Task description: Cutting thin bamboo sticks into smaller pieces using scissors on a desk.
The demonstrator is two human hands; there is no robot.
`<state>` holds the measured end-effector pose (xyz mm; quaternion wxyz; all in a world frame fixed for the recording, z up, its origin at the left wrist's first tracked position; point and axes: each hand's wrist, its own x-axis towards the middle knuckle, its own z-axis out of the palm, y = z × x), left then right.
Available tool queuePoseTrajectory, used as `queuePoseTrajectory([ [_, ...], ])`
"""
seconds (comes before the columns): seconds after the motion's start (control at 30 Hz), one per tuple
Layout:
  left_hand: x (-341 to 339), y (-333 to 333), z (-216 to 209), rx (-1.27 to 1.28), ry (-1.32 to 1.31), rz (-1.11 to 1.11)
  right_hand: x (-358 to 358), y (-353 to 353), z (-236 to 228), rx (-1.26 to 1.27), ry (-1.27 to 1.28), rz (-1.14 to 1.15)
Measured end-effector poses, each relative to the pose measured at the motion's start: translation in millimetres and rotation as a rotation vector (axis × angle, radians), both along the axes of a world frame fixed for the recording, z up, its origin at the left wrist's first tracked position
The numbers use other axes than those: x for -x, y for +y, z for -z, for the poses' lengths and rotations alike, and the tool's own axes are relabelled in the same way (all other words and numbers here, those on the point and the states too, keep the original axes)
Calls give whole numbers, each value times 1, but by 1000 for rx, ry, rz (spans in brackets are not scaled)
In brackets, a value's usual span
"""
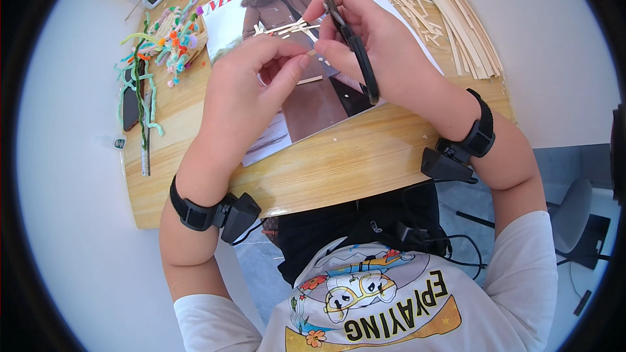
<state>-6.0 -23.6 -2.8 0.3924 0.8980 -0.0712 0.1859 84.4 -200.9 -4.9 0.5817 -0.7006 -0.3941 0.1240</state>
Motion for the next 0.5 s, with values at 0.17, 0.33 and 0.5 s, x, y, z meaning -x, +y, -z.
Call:
queuePoseTrajectory([
  [0.17,0,0,-2,31,-9,-74,-2,-2,-3,-9,-39,92],
  [0.33,1,-2,-3,55,6,-57,-2,0,3,-6,-77,57],
  [0.5,2,-5,-2,29,-20,-47,-3,2,7,-23,-87,86],
])
